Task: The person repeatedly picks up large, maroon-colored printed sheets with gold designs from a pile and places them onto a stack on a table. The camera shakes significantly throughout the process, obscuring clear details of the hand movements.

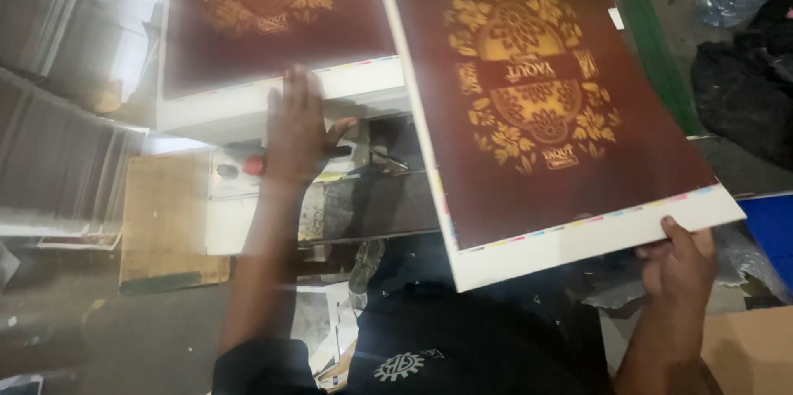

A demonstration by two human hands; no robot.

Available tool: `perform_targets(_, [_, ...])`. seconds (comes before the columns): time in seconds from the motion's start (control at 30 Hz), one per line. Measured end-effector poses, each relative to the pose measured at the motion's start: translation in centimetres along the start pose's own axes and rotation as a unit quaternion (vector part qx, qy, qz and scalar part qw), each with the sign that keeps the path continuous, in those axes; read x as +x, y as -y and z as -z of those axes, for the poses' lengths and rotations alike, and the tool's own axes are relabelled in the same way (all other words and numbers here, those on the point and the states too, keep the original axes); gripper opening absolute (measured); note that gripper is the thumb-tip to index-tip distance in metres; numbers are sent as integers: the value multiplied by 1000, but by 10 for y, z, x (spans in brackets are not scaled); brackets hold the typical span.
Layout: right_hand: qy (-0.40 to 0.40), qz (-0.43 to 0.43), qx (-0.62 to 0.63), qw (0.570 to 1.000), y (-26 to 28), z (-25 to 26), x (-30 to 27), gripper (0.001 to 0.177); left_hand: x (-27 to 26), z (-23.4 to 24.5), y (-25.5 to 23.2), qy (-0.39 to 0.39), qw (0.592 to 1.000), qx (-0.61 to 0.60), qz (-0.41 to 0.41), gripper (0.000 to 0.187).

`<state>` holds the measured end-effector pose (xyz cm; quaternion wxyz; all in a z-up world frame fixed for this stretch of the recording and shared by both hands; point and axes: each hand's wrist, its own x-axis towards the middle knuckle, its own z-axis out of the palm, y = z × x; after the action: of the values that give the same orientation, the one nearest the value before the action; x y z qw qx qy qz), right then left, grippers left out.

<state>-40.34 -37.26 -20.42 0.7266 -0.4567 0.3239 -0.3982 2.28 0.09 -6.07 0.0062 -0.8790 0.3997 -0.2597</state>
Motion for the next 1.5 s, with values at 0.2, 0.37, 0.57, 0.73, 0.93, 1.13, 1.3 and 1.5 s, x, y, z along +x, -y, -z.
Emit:
perform_targets(0.2, [-43,-10,-13,999,-14,37,0,34,33,53,6,304,950,-25,73,63])
perform_targets(0.37, [-61,-29,-56,996,-23,45,0,32,25,-6,57,-23,993,-65,-100,35])
perform_targets(0.57, [-55,-30,-75,995,-23,33,-4,33,24,40,43,-101,987,-114,-42,11])
perform_targets(0.73, [-43,-37,-112,992,-32,20,21,34,-5,55,0,-105,990,-81,-46,4])
perform_targets(0.93, [-11,-20,-106,994,-48,-14,87,40,-30,82,-51,-125,987,-102,-27,10])
perform_targets(1.13, [14,-75,-117,990,-30,-52,89,49,-37,98,-62,-119,981,-150,-5,10])
perform_targets(1.3, [43,-67,-179,981,-49,-62,36,63,-42,96,-79,-145,957,-229,-107,25])
perform_targets(1.5, [268,-145,-173,937,-45,-149,-43,49,-44,79,-157,-30,931,-296,-213,20])
